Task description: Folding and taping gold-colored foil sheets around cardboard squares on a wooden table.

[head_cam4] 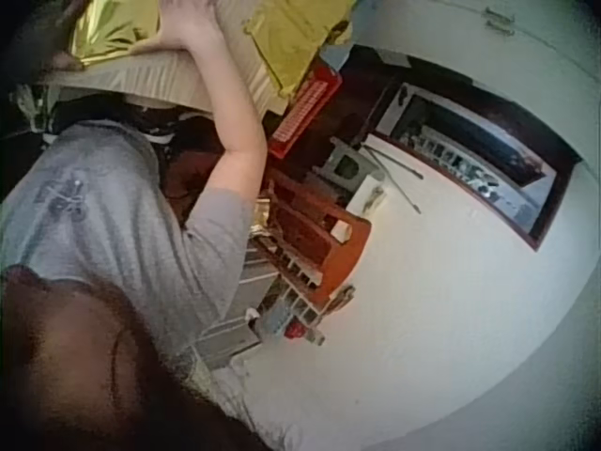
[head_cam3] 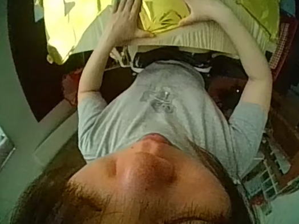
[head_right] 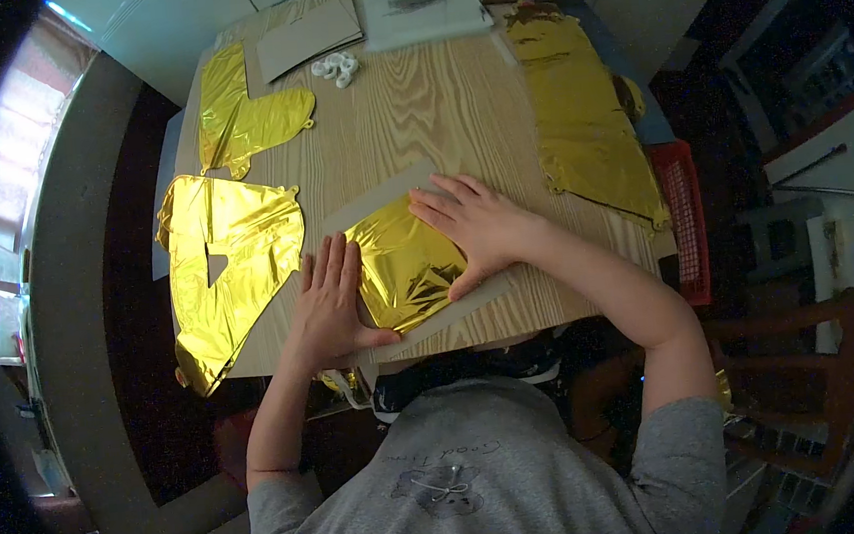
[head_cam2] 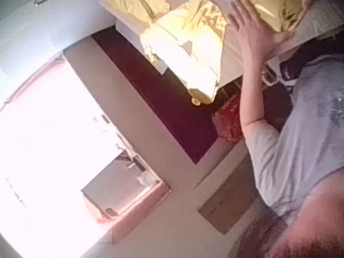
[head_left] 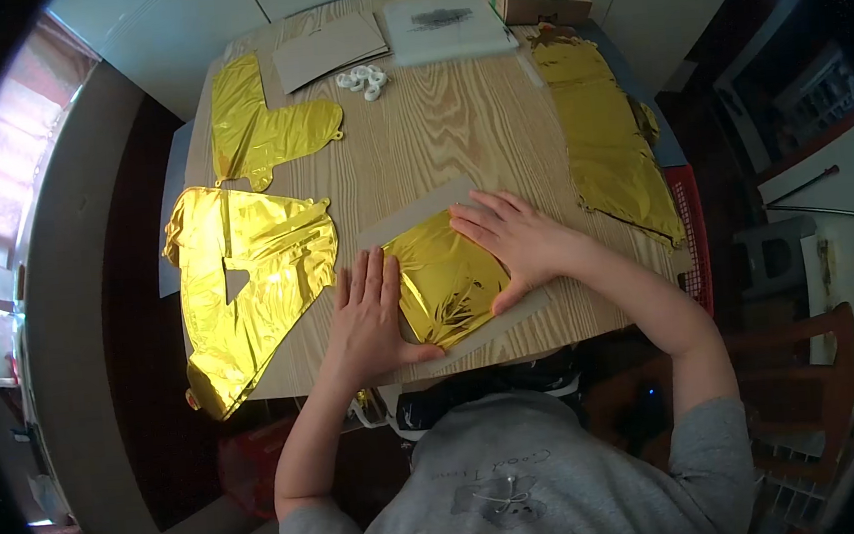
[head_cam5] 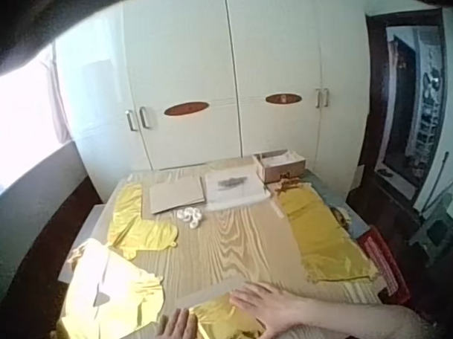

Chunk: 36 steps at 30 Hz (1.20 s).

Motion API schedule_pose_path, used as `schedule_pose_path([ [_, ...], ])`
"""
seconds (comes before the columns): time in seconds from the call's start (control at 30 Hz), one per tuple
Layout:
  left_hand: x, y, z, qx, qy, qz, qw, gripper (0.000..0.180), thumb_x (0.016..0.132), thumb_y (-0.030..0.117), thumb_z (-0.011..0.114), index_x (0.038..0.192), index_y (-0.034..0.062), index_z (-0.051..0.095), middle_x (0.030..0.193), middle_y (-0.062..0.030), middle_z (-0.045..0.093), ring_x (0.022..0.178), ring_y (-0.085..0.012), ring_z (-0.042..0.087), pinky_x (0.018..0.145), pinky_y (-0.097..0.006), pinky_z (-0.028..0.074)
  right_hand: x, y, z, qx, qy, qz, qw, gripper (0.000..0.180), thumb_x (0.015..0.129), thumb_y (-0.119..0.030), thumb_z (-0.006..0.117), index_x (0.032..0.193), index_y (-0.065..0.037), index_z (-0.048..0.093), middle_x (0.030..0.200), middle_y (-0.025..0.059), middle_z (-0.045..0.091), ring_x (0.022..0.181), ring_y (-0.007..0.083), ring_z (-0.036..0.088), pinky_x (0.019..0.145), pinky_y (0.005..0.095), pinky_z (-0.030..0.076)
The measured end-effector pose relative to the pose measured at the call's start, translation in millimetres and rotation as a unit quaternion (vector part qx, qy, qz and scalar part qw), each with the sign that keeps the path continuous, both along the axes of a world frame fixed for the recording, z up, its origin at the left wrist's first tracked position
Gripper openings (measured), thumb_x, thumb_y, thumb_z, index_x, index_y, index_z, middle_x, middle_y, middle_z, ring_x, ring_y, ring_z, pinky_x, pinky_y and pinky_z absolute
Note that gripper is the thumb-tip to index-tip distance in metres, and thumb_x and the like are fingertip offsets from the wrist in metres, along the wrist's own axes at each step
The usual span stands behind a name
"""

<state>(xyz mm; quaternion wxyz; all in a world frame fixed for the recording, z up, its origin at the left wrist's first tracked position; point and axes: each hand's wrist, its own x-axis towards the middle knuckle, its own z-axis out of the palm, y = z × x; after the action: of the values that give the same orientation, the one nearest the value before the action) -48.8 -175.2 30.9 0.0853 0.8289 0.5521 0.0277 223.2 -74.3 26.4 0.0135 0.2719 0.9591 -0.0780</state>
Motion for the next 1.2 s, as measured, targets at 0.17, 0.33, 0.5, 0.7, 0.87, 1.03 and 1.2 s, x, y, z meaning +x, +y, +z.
schedule_pose_path([
  [0.17,-2,1,3,-0.007,-0.003,-0.003,1.0,0.134,0.053,0.083,0.064,0.144,-0.0081,0.025,0.15,-0.0301,0.024,0.143,-0.0421,0.018,0.115,-0.054,0.012,-1,2,1,0.003,-0.005,0.001,1.0,0.123,0.06,-0.08,0.063,0.146,-0.001,0.026,0.154,0.0144,0.021,0.143,0.0366,0.013,0.117,0.0493,0.008],
  [0.33,-1,-8,4,-0.034,-0.102,0.052,0.993,0.122,0.063,0.063,0.075,0.146,-0.0079,0.02,0.15,-0.0304,0.022,0.143,-0.0422,0.017,0.116,-0.05,0.016,-1,3,-3,-0.001,0.008,0.001,1.0,0.123,0.059,-0.081,0.062,0.146,-0.001,0.026,0.154,0.0143,0.021,0.143,0.0365,0.012,0.117,0.0494,0.008],
  [0.5,7,-36,0,-0.161,-0.525,0.238,0.801,0.082,0.089,0.019,0.064,0.149,-0.0026,0.014,0.151,-0.0246,0.025,0.141,-0.0345,0.027,0.113,-0.042,0.028,2,3,-2,-0.004,0.017,-0.004,1.0,0.123,0.058,-0.081,0.062,0.146,-0.002,0.027,0.155,0.0135,0.021,0.143,0.0367,0.013,0.117,0.0498,0.008],
  [0.7,11,-12,20,-0.224,-0.695,0.396,0.556,0.056,0.094,0.01,0.053,0.144,-0.0026,0.03,0.133,-0.0179,0.049,0.113,-0.0248,0.054,0.089,-0.034,0.048,2,4,-4,-0.015,0.032,-0.009,0.999,0.121,0.058,-0.079,0.063,0.146,-0.003,0.029,0.154,0.0126,0.023,0.142,0.0355,0.015,0.116,0.0502,0.008],
  [0.87,-7,8,11,-0.305,-0.656,0.403,0.561,0.05,0.092,0.012,0.058,0.137,-0.0019,0.043,0.108,-0.0078,0.061,0.082,-0.0097,0.057,0.073,-0.024,0.046,4,5,-5,-0.017,0.055,-0.011,0.998,0.12,0.059,-0.079,0.063,0.145,-0.002,0.031,0.153,0.0127,0.026,0.142,0.0347,0.016,0.117,0.0496,0.008],
  [1.03,9,19,23,-0.353,-0.549,0.359,0.667,0.042,0.089,0.01,0.062,0.129,0.0021,0.051,0.096,-0.0061,0.067,0.082,-0.011,0.061,0.074,-0.026,0.049,4,6,-5,-0.025,0.064,-0.01,0.998,0.121,0.059,-0.081,0.061,0.145,-0.002,0.031,0.153,0.0129,0.025,0.142,0.035,0.016,0.116,0.0505,0.007],
  [1.2,5,17,15,-0.369,-0.586,0.363,0.623,0.044,0.089,0.001,0.06,0.131,0.0025,0.049,0.104,-0.0101,0.068,0.09,-0.0155,0.065,0.078,-0.029,0.053,6,11,-2,-0.035,0.058,0.006,0.998,0.124,0.061,-0.084,0.056,0.147,-0.002,0.026,0.155,0.0135,0.022,0.143,0.0355,0.014,0.116,0.0523,0.007],
])
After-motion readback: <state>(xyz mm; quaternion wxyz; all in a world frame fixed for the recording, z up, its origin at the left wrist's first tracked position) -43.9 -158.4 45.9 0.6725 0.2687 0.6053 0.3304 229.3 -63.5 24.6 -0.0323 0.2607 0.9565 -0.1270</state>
